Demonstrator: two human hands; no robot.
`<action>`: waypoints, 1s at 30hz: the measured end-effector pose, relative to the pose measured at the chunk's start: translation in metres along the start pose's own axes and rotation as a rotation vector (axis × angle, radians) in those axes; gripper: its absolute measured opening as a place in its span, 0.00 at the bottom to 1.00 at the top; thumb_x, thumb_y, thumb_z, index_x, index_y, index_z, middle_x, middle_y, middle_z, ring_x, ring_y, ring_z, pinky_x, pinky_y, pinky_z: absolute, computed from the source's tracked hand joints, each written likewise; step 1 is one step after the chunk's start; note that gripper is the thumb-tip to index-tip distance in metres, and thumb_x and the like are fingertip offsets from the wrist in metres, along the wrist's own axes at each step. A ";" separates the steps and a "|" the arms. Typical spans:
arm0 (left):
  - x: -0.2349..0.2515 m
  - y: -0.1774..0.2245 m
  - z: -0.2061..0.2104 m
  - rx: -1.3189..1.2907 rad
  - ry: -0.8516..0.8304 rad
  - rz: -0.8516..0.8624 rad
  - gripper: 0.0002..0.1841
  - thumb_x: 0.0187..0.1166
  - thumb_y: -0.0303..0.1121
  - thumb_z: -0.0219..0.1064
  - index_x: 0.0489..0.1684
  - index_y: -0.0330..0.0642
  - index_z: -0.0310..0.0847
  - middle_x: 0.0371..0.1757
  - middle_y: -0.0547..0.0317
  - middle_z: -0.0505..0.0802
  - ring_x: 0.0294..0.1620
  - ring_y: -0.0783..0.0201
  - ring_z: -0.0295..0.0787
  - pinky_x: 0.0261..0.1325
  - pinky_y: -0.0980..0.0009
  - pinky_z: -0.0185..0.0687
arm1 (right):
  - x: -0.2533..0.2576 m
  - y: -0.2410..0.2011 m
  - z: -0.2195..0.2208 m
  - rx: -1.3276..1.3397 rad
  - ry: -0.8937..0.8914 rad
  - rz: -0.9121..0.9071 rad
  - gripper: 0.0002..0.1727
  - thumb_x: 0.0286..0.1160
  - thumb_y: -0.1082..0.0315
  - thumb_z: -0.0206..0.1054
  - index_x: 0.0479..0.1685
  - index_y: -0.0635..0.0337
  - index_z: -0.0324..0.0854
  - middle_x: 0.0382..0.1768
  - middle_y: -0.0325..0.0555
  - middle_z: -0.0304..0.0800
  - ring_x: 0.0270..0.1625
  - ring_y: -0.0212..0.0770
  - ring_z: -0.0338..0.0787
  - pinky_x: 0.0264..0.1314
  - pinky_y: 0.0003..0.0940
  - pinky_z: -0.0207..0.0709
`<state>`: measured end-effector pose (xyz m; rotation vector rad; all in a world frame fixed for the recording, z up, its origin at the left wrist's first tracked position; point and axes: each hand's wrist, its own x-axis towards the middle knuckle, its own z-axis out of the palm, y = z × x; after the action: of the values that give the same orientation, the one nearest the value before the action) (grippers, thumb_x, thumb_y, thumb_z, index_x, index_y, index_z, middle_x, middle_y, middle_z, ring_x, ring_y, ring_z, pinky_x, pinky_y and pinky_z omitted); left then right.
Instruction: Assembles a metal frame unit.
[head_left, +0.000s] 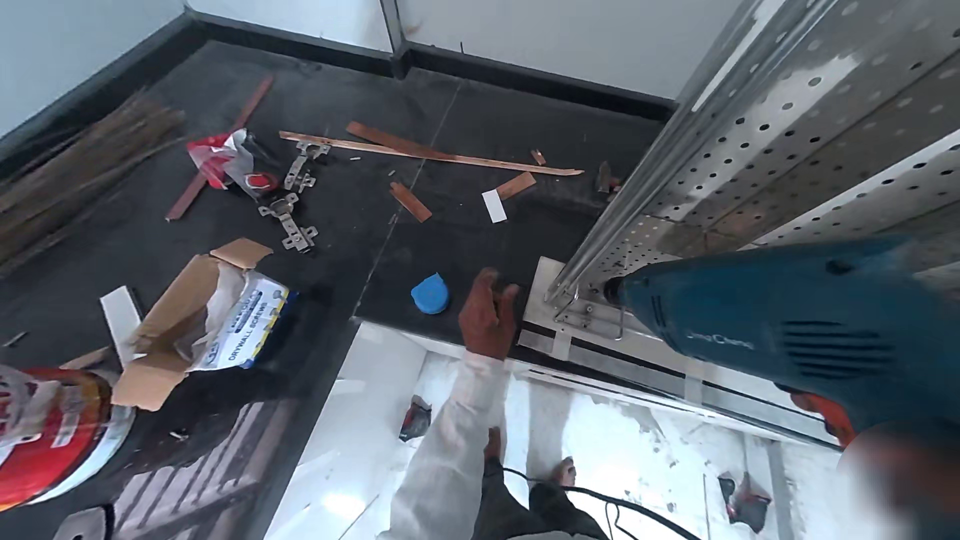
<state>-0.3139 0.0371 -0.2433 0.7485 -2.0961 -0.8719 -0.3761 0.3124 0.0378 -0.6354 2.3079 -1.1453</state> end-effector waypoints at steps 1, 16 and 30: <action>-0.007 0.002 0.004 -0.084 0.017 0.067 0.25 0.84 0.39 0.66 0.66 0.21 0.78 0.56 0.32 0.92 0.47 0.45 0.95 0.52 0.51 0.92 | 0.004 0.002 0.003 -0.014 0.010 0.014 0.43 0.70 0.66 0.72 0.87 0.64 0.58 0.53 0.48 0.89 0.38 0.39 0.93 0.36 0.38 0.92; -0.026 0.036 0.033 -0.280 -0.174 0.038 0.26 0.75 0.23 0.71 0.73 0.24 0.76 0.66 0.35 0.91 0.59 0.42 0.94 0.63 0.48 0.88 | 0.039 0.014 0.033 -0.108 0.114 0.045 0.44 0.64 0.63 0.70 0.89 0.43 0.62 0.48 0.39 0.91 0.31 0.35 0.92 0.27 0.34 0.89; -0.028 0.038 0.036 -0.195 -0.139 0.090 0.23 0.73 0.21 0.69 0.68 0.22 0.79 0.68 0.35 0.90 0.50 0.44 0.97 0.53 0.52 0.92 | 0.049 0.001 0.028 -0.166 0.017 0.091 0.43 0.65 0.60 0.70 0.88 0.37 0.61 0.41 0.37 0.91 0.25 0.34 0.90 0.23 0.33 0.87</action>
<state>-0.3352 0.0923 -0.2432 0.4996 -2.1089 -1.0865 -0.3971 0.2670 0.0111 -0.5758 2.4374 -0.9283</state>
